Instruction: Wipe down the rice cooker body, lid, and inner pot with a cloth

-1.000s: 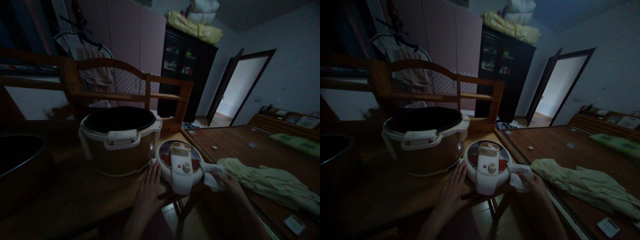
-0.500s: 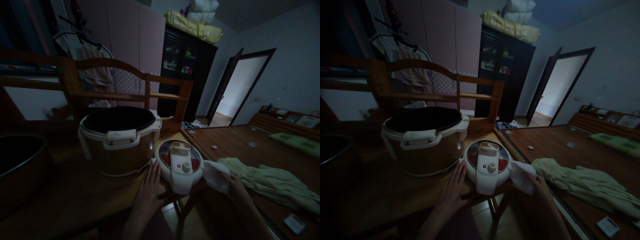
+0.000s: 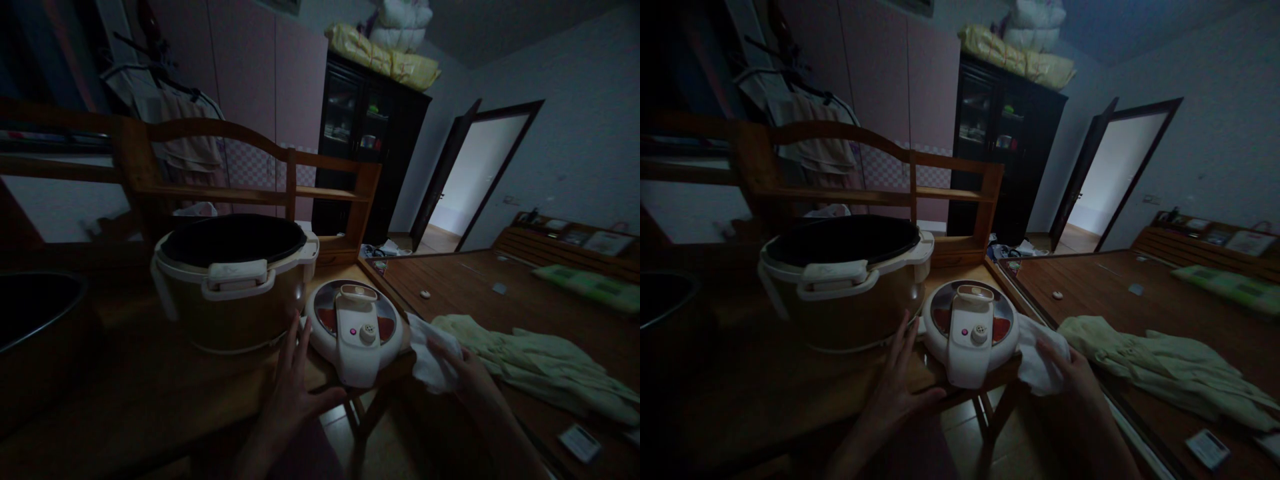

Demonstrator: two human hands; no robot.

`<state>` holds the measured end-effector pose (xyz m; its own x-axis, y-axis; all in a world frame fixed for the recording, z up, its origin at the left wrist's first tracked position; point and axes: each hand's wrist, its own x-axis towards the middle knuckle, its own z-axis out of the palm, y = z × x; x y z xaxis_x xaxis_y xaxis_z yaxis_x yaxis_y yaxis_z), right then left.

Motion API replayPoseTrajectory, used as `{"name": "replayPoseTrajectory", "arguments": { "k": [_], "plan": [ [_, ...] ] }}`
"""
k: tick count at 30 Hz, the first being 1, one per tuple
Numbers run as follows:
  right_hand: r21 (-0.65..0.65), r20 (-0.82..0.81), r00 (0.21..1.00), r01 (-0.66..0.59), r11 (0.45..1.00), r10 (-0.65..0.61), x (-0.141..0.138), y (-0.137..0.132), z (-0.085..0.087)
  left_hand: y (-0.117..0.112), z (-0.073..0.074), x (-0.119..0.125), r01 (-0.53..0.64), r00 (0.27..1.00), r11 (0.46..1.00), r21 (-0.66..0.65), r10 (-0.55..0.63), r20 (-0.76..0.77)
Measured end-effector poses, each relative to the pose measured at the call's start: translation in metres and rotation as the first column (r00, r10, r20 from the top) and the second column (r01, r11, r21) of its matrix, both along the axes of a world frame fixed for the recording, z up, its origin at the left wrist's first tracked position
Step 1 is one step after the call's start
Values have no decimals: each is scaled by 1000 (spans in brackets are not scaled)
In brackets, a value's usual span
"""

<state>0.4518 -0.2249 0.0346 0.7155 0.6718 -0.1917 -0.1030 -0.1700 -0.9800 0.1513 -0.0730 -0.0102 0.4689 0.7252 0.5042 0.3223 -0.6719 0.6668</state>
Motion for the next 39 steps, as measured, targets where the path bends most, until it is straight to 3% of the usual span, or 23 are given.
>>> {"name": "replayPoseTrajectory", "arguments": {
  "k": [2,3,5,6,8,12,15,18,23,30,39],
  "plan": [
    [35,-43,999,-33,999,34,-18,7,12,-6,19,10,70,977,979,-192,-29,210],
    [65,-57,994,-89,994,93,-27,10,18,-9,28,17,189,957,932,-309,-105,270],
    [132,-66,972,-215,968,225,-47,17,27,-14,46,33,430,893,728,-534,-255,372],
    [161,-68,957,-268,950,282,-56,20,30,-15,54,41,501,860,648,-574,-300,412],
    [208,-72,928,-343,916,364,-69,24,34,-15,65,53,588,807,560,-583,-361,467],
    [257,-109,902,-379,889,417,-76,24,33,-10,67,59,628,778,490,-604,-388,494],
    [292,-155,902,-347,891,402,-68,19,27,-4,62,55,594,803,484,-642,-321,502],
    [293,-159,916,-312,904,368,-59,14,20,1,62,52,564,823,518,-643,-296,484],
    [268,-100,931,-314,911,351,-57,10,18,0,72,48,558,829,538,-632,-336,447],
    [320,-83,917,-347,882,391,-67,13,27,0,71,45,539,840,570,-620,-409,355],
    [376,-153,939,-234,897,309,-64,18,11,-1,73,46,568,823,547,-615,-379,423]
  ]
}}
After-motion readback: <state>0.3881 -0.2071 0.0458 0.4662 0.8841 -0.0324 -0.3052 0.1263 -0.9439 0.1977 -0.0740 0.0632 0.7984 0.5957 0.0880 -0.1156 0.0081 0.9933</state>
